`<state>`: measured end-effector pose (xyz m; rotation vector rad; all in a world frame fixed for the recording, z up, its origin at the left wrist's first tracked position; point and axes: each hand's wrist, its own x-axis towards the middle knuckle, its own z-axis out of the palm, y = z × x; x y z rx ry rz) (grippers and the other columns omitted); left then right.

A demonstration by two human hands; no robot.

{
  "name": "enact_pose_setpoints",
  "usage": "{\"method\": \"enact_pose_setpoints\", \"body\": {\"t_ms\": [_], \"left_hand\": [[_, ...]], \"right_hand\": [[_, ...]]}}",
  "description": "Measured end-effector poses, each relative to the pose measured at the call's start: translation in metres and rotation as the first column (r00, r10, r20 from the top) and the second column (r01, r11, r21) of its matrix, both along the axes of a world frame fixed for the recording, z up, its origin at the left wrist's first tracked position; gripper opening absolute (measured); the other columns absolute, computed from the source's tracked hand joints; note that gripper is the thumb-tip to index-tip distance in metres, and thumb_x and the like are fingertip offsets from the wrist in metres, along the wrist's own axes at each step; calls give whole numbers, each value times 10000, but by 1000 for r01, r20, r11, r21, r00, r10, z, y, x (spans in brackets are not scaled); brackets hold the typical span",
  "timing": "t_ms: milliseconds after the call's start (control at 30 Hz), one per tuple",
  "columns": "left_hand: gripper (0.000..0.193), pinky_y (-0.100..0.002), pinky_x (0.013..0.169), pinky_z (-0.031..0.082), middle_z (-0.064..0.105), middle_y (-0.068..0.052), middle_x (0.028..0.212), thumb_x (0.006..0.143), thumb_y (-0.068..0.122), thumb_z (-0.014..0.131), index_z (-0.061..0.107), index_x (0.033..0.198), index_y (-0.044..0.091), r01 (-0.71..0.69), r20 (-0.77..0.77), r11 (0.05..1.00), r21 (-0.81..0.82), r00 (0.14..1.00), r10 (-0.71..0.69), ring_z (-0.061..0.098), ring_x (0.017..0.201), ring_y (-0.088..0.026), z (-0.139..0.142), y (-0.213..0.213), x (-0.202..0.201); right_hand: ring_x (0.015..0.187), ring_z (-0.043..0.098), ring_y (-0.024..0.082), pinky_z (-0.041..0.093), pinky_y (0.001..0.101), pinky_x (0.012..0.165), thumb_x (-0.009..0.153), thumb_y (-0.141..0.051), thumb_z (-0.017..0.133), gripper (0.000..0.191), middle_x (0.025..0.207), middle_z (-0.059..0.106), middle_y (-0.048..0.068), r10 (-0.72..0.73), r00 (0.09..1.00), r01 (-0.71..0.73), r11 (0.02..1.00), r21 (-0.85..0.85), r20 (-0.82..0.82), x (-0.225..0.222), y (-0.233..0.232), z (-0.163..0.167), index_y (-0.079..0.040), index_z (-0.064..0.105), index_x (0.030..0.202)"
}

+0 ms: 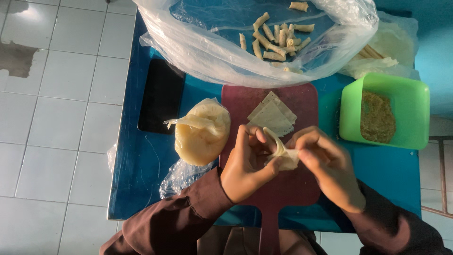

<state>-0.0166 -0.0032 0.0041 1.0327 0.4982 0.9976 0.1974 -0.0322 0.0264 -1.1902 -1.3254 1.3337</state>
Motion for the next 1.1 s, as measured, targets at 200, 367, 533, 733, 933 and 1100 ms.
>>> {"method": "enact_pose_setpoints", "body": {"t_ms": [200, 367, 533, 733, 933, 1100], "left_hand": [[468, -282, 921, 557, 532, -105, 1172, 946, -100, 654, 326, 1230, 75, -20, -49, 1000, 5, 999, 21, 575, 1082, -113, -1, 3, -3], [401, -259, 930, 521, 522, -88, 1177, 946, -106, 589, 343, 1211, 68, -23, -24, 1000, -12, 999, 23, 549, 1088, -107, 1, 5, -4], [325, -242, 896, 465, 525, -81, 1157, 916, -78, 468, 368, 1190, 68, -85, -61, 996, -31, 995, 83, 503, 1031, -97, -3, 9, -11], [278, -239, 827, 447, 490, -60, 1084, 919, -44, 406, 410, 1180, 51, -185, -25, 972, -142, 983, 184, 478, 948, -103, -14, 14, -9], [326, -238, 855, 460, 507, -51, 1051, 886, -52, 375, 453, 1187, 46, -199, -6, 968, -152, 980, 200, 488, 939, -106, -22, 17, -11], [398, -328, 861, 523, 603, -143, 1083, 898, -31, 323, 562, 1216, -24, 90, 15, 965, -245, 996, -89, 587, 972, -205, -21, 25, -14]], "right_hand": [[1087, 563, 108, 479, 259, 941, 1035, -302, 605, 281, 1178, 572, 59, 93, 960, -106, 994, -35, -263, -1, 7, -14, -62, 583, 1179], [1069, 604, 139, 516, 303, 937, 993, -91, 664, 160, 1160, 632, 99, -76, 980, 64, 996, -67, -181, -5, 7, -14, -54, 556, 1106], [1032, 694, 227, 568, 387, 908, 1033, -97, 600, 150, 1145, 678, 148, -260, 842, 178, 961, -210, -473, -2, 18, -16, -99, 519, 1159], [1070, 701, 263, 567, 396, 902, 1095, -147, 546, 119, 1197, 692, 209, -297, 781, 207, 953, -220, -550, 9, 28, -21, -129, 534, 1211], [1041, 706, 255, 592, 419, 862, 1125, -180, 536, 121, 1151, 675, 145, -362, 766, 313, 932, -183, -532, 21, 35, -22, -126, 529, 1233], [1045, 716, 264, 632, 485, 836, 1107, -131, 551, 129, 1131, 625, 83, -352, 864, 375, 927, -4, -360, 17, 40, -3, -106, 475, 1208]]}}
